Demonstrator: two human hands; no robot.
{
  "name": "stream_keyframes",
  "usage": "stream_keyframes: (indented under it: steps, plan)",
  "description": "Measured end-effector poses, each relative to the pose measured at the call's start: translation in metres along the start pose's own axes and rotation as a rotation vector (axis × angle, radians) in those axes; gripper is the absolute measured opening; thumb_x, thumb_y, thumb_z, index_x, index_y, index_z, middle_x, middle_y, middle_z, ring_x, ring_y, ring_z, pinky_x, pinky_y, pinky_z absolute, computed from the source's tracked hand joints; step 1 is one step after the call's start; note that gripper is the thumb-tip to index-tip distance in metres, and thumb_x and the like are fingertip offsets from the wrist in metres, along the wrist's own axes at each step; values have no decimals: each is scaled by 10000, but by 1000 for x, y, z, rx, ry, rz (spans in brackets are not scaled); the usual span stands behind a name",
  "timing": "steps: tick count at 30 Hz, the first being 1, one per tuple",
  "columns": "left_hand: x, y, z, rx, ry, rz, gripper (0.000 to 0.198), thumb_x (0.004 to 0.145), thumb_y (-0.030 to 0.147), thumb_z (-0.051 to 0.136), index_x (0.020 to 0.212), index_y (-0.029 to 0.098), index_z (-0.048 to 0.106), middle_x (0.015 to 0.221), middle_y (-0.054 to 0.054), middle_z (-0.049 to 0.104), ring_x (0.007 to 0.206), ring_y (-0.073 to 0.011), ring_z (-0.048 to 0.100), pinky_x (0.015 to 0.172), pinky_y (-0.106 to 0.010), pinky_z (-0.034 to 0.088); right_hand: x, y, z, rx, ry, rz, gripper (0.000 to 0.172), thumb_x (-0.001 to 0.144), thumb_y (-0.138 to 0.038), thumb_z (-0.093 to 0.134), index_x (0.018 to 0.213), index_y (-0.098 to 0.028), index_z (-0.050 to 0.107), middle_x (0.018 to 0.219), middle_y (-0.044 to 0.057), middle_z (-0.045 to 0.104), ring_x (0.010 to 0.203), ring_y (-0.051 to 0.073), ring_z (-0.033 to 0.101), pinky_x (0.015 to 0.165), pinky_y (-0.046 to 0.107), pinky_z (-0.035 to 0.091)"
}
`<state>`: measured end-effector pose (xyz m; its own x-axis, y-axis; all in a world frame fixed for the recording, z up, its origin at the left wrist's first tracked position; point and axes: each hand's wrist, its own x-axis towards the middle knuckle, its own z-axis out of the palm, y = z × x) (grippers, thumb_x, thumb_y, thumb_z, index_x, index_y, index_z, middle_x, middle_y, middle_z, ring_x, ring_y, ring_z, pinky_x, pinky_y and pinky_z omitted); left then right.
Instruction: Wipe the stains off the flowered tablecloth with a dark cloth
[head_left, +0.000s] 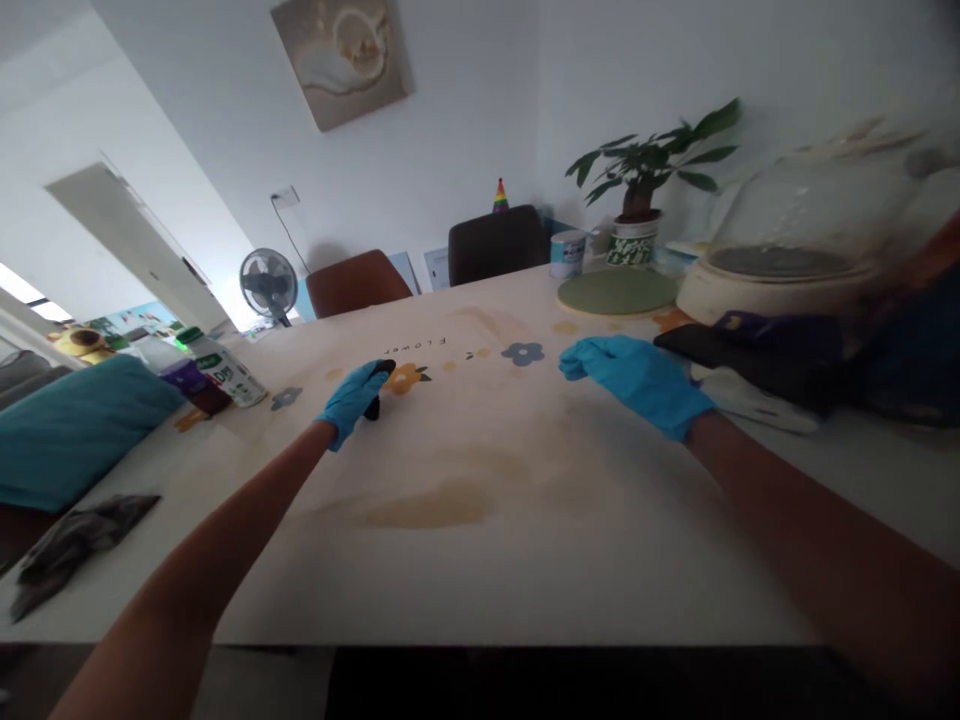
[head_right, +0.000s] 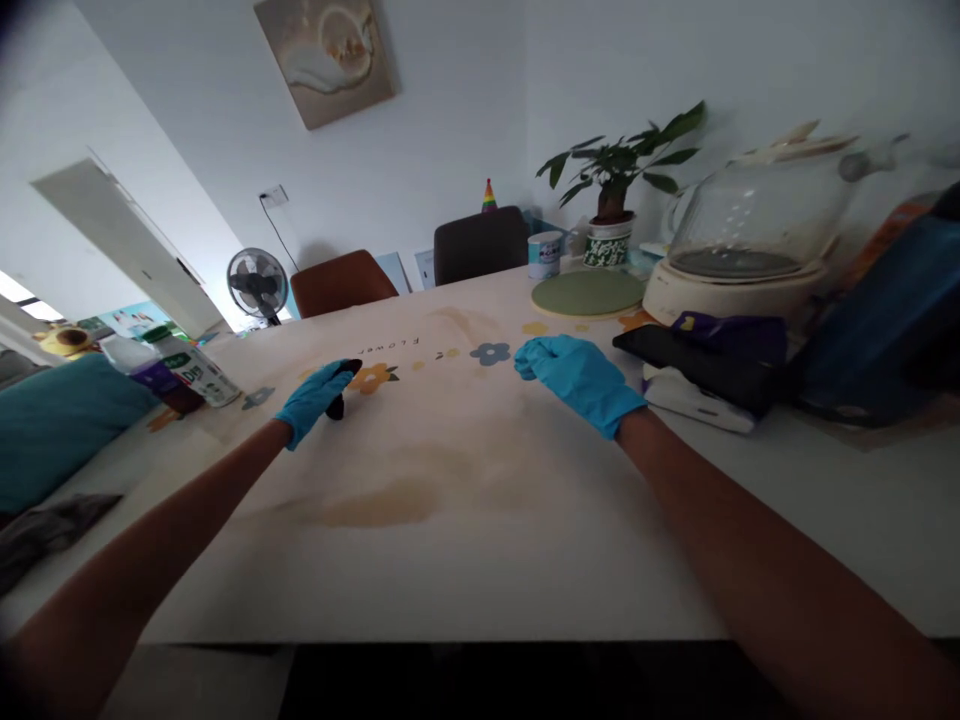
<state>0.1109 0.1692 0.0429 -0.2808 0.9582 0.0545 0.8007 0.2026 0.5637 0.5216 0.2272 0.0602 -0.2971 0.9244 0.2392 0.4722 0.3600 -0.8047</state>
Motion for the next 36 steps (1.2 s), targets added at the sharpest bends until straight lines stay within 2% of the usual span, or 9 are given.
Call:
stream_keyframes:
  steps: [2,5,8,11,14,19,22,29,36]
  plan:
    - [-28,6,-5,-116,-46,83,581,1080,506,478,1570,243,645,679,-6,637,644,-210,639,848,-365,621,1,0,2,30,-12,21,220,995,-209,540,882,-206,729,1105,115,870,1056,233,819,1133,446,616]
    - [-66,18,-7,-204,-158,163,546,1022,500,561,1522,322,692,1186,-75,792,665,-164,633,803,-365,638,0,-3,5,29,-20,49,223,1015,-168,534,919,-183,734,1109,124,867,1062,226,818,1156,457,601]
    - [-93,27,0,-253,-312,215,559,1003,504,564,1526,347,686,1532,-99,683,954,-248,740,669,-330,628,-3,-6,7,12,-20,64,243,1033,-117,513,945,-163,735,1128,128,862,1074,214,814,1192,467,571]
    - [-111,33,12,-268,-398,384,513,1007,476,565,1475,331,718,1461,-114,726,1234,-310,728,840,-396,683,-5,-9,8,3,-18,83,252,1054,-110,507,949,-149,733,1142,130,858,1091,211,812,1210,469,552]
    - [-124,38,24,-261,-475,605,448,1059,429,522,1453,338,714,1407,-101,755,1215,-262,749,1052,-459,650,-3,-7,10,-5,-19,94,246,1057,-118,531,934,-141,741,1139,138,858,1104,223,812,1207,468,556]
    - [-140,39,36,-99,-431,951,364,1149,353,468,1432,266,681,1253,-104,790,1087,-228,761,1029,-430,642,4,4,13,-17,7,90,236,1022,-105,599,864,-185,755,1096,120,871,1068,241,825,1184,468,590]
    - [-145,29,39,74,-357,979,400,1161,392,455,1489,263,646,1344,-128,764,1124,-250,753,1024,-441,642,6,9,14,-43,-1,64,224,1025,-144,620,869,-200,770,1105,104,875,1101,252,820,1187,468,586]
    - [-132,19,51,365,-292,915,526,1146,566,459,1527,255,646,1697,-143,553,1600,-347,499,1313,-629,435,5,9,14,-143,-19,70,220,1028,-144,604,905,-193,780,1149,96,871,1168,264,796,1206,450,549]
    - [-43,32,65,335,-320,598,566,1124,569,459,1565,257,629,1826,-95,359,1723,-326,271,1420,-623,167,4,10,15,-152,-16,96,241,1035,-150,577,916,-189,784,1161,109,866,1159,258,798,1176,410,562]
